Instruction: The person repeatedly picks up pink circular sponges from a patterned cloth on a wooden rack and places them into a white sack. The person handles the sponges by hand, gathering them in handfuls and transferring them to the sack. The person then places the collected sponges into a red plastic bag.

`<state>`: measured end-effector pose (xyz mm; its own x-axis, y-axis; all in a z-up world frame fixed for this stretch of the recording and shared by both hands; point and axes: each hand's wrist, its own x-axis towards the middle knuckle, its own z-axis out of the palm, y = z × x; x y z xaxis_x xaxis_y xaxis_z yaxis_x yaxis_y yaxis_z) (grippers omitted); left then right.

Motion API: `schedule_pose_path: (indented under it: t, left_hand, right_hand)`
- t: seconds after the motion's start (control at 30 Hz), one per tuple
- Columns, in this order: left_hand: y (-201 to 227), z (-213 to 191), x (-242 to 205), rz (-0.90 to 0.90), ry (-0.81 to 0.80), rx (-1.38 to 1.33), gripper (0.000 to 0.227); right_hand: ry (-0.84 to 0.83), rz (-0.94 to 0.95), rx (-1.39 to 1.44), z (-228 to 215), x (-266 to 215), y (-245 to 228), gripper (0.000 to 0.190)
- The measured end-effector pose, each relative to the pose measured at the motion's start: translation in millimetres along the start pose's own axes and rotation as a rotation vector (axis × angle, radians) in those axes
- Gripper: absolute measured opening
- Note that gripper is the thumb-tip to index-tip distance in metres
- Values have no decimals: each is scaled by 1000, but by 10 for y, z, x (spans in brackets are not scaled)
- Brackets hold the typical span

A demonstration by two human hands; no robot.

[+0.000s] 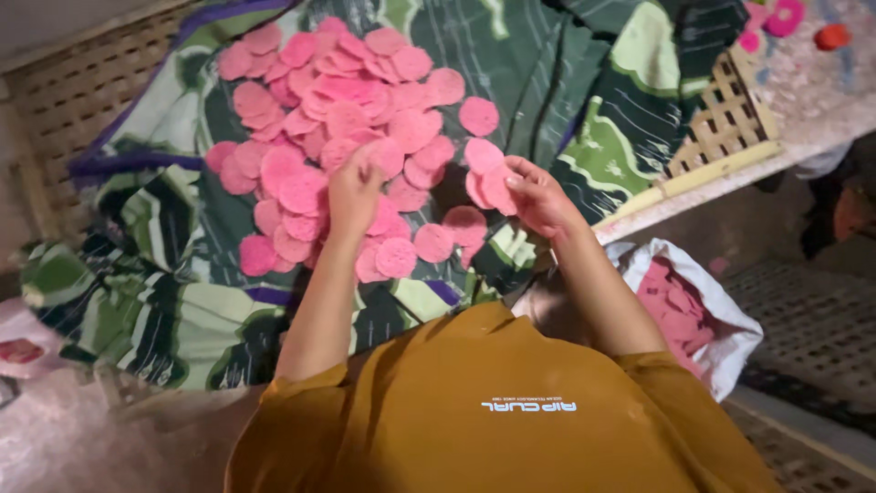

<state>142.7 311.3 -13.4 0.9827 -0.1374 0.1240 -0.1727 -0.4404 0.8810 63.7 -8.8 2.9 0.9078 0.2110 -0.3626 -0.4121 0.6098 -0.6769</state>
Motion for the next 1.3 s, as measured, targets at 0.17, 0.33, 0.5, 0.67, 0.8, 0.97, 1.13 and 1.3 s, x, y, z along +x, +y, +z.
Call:
schedule_pose_path:
  t: [0.17, 0.33, 0.5, 0.67, 0.8, 0.97, 1.13, 1.3]
  left_hand:
    - [485, 575, -220, -475, -265, -1061, 37]
    - [1225, 1563, -609, -598, -781, -1434, 34]
    - [1533, 2768, -1066, -757, -1072, -1181, 35]
    - [1328, 4318, -1789, -723, -1202, -709, 36]
    - [1203, 5305, -2348, -462, -1152, -333, 34]
    - [1338, 5326, -2364, -121, -1154, -324, 34]
    - [1592, 4009, -1601, 158, -899, -223, 40]
    - [1498, 1987, -835, 308, -284, -54, 38]
  right_hand:
    - [-339, -198, 124, 90, -741, -299, 74]
    - [-364, -321, 224, -541, -1480, -354, 48]
    - [155, -379, 237, -1644, -2593, -87, 61]
    - [642, -324, 206, -2830, -3696, 496, 64]
    - [1039, -46, 91, -3727, -4094, 963, 66]
    - [1166, -28, 102, -4169, -3989, 900, 70]
    - [903, -285, -127, -3458, -3120, 300, 55]
    - [421, -521, -411, -1789, -1696, -194, 38]
